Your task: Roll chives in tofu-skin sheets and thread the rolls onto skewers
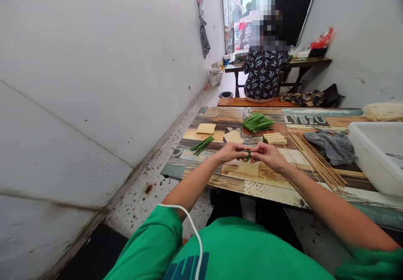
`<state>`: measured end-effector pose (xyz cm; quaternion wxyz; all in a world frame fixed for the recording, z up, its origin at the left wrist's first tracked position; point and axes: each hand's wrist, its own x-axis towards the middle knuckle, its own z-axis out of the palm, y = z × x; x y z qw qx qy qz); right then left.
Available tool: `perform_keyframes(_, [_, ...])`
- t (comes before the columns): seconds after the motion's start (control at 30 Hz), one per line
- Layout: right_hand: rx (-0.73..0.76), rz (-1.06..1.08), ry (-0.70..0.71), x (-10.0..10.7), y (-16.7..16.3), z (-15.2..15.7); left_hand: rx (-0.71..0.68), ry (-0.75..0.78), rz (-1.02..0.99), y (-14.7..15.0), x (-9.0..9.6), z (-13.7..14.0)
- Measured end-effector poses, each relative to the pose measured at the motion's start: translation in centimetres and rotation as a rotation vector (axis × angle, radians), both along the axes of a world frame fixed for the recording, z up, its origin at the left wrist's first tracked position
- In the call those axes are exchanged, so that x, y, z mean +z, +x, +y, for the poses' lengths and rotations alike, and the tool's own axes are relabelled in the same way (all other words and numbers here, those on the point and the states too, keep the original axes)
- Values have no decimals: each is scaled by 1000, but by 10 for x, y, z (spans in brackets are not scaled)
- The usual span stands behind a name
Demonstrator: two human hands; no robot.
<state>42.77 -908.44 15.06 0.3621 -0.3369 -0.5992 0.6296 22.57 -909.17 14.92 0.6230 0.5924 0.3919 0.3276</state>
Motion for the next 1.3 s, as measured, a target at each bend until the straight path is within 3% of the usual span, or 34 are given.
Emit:
perform_keyframes(0.2, [-60, 42, 33, -12, -2, -5, 152, -231, -238, 6, -13, -12])
perform_keyframes(0.33, [-33, 18, 52, -12, -12, -1, 222, -222, -208, -2, -14, -17])
perform_keyframes(0.43, [-12, -15, 41, -12, -22, 3, 296, -96, -130, -9, -15, -18])
perform_keyframes(0.63, [7, -13, -44, -6, -41, 4, 523, 486, 121, -23, -11, -21])
perform_keyframes(0.73, [45, -20, -71, -1, -42, 3, 540, 633, 232, -36, -2, -24])
perform_keyframes(0.87, [-11, 10, -185, -6, -27, 8, 647, 658, 263, -67, 11, -20])
perform_keyframes(1.0, [-103, 95, -245, -17, -7, 15, 832, 633, 388, -104, 9, -11])
perform_keyframes(1.07, [-153, 127, -222, -19, -3, 15, 756, 600, 544, -117, 3, -10])
perform_keyframes(1.17, [-193, 111, -147, -19, -3, 11, 531, 548, 854, -123, -1, -21])
perform_keyframes(1.3, [-181, 9, -14, -15, -9, 2, 580, 787, 994, -93, 9, -41])
